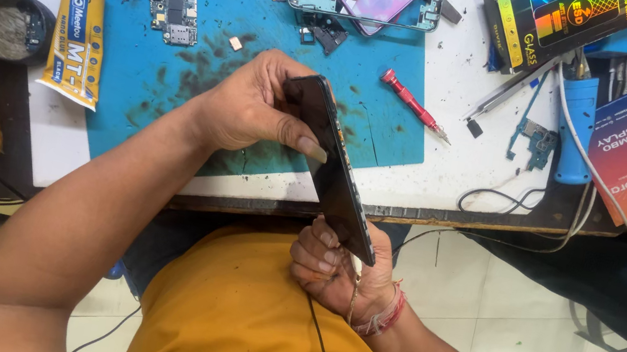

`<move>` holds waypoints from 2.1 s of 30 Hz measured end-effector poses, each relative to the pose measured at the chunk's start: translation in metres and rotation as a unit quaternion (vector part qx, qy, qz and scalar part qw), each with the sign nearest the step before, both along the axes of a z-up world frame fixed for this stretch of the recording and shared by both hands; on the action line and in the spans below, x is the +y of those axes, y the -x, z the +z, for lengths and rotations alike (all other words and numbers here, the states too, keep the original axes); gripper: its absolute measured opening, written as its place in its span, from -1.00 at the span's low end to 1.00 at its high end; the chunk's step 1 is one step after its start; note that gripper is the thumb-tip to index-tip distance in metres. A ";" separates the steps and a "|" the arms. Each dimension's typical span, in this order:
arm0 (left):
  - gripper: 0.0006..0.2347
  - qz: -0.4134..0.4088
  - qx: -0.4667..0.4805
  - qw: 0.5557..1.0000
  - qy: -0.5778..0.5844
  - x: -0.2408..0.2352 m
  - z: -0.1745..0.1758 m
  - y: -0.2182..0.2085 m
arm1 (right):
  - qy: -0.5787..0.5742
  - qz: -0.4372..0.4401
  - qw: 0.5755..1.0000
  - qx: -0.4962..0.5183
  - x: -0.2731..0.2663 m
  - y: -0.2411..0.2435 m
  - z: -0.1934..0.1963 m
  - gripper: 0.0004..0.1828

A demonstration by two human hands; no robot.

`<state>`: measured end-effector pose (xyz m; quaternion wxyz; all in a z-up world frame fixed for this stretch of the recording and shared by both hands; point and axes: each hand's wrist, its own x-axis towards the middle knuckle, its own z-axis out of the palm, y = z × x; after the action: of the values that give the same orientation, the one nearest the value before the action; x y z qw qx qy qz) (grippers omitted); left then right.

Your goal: The person works on a disassembled smartphone, manipulating internal components and applying adhesive. They use tweezers to handle small parts and a soldering iron to work on the circuit board. The task involves precise handling of electronic components on a cluttered workbench.

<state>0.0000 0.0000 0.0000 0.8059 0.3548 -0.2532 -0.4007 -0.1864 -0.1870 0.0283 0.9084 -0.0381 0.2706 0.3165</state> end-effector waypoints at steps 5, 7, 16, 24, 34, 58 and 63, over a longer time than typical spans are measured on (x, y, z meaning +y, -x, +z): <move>-0.82 0.000 0.011 1.000 -0.005 -0.004 0.020 0.000 | -0.002 -0.003 1.000 -0.005 0.000 0.002 -0.002 -0.68; -0.82 -0.001 0.007 1.000 -0.005 -0.004 0.022 0.000 | -0.002 -0.004 1.000 -0.007 0.000 0.002 -0.002 -0.68; -0.83 -0.001 -0.007 1.000 -0.012 -0.004 0.028 0.000 | 0.000 -0.003 1.000 -0.008 0.000 0.003 -0.003 -0.67; -0.82 -0.002 -0.008 1.000 -0.008 -0.002 0.022 -0.001 | -0.007 0.000 1.000 -0.016 -0.001 0.002 -0.004 -0.67; -0.82 0.003 -0.012 1.000 -0.003 -0.002 0.015 -0.001 | 0.005 0.003 1.000 -0.026 -0.002 0.001 -0.003 -0.64; -0.82 -0.006 -0.023 1.000 -0.006 -0.001 0.016 -0.002 | -0.010 0.002 1.000 -0.028 -0.002 0.004 -0.007 -0.65; -0.82 -0.006 -0.020 1.000 -0.002 -0.002 0.016 -0.001 | -0.008 -0.001 1.000 -0.025 -0.002 0.005 -0.008 -0.65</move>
<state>0.0013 -0.0018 0.0165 0.7977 0.3627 -0.2709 -0.3984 -0.1914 -0.1887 0.0202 0.9154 -0.0386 0.2453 0.3168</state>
